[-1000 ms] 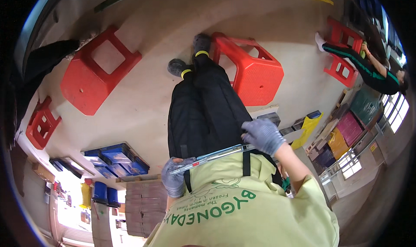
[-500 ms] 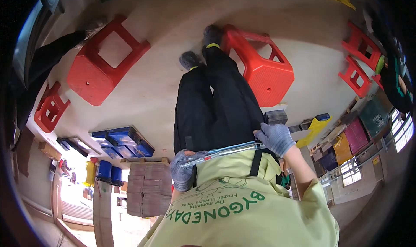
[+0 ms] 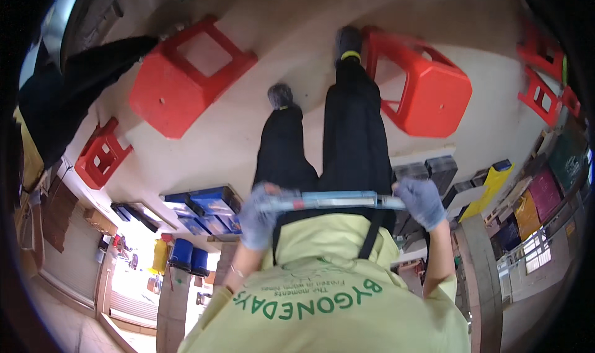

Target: The person staples edges of folded cardboard sheets one by one using a manual stapler, then opens the stapler and reloads it with a strip of staples.

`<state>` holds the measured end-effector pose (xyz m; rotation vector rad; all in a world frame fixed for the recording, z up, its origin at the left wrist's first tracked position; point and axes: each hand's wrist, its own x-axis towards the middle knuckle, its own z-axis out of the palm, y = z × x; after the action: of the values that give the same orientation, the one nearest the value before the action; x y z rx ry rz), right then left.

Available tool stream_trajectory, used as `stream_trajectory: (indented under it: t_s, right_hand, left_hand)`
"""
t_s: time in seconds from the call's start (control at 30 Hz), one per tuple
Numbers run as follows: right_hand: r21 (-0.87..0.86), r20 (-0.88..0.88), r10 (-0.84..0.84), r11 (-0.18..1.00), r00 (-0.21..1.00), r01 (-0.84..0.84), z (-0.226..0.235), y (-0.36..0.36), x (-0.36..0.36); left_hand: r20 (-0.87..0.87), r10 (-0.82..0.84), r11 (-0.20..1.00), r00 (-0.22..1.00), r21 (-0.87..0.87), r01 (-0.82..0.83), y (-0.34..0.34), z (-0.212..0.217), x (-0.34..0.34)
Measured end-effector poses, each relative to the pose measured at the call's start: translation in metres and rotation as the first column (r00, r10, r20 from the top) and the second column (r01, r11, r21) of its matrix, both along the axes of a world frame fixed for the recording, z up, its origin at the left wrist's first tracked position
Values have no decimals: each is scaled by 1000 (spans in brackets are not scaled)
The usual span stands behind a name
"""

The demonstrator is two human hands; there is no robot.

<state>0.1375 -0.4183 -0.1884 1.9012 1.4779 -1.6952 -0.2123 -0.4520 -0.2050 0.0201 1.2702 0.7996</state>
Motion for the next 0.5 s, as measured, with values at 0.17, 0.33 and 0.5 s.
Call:
stream_trajectory:
  t_s: [0.17, 0.33, 0.5]
  right_hand:
    - [89, -45, -354, 930, 934, 356, 31, -15, -64]
    - [175, 41, -342, 928, 939, 330, 54, -43, -75]
    - [193, -8, -481, 859, 877, 474, 72, -69, -86]
  left_hand:
    - [385, -3, 999, 923, 48, -17, 27, -63, -59]
    - [540, -73, 991, 839, 132, 1, 30, -87, -67]
    - [637, -112, 986, 762, 166, 6, 21, -93, -67]
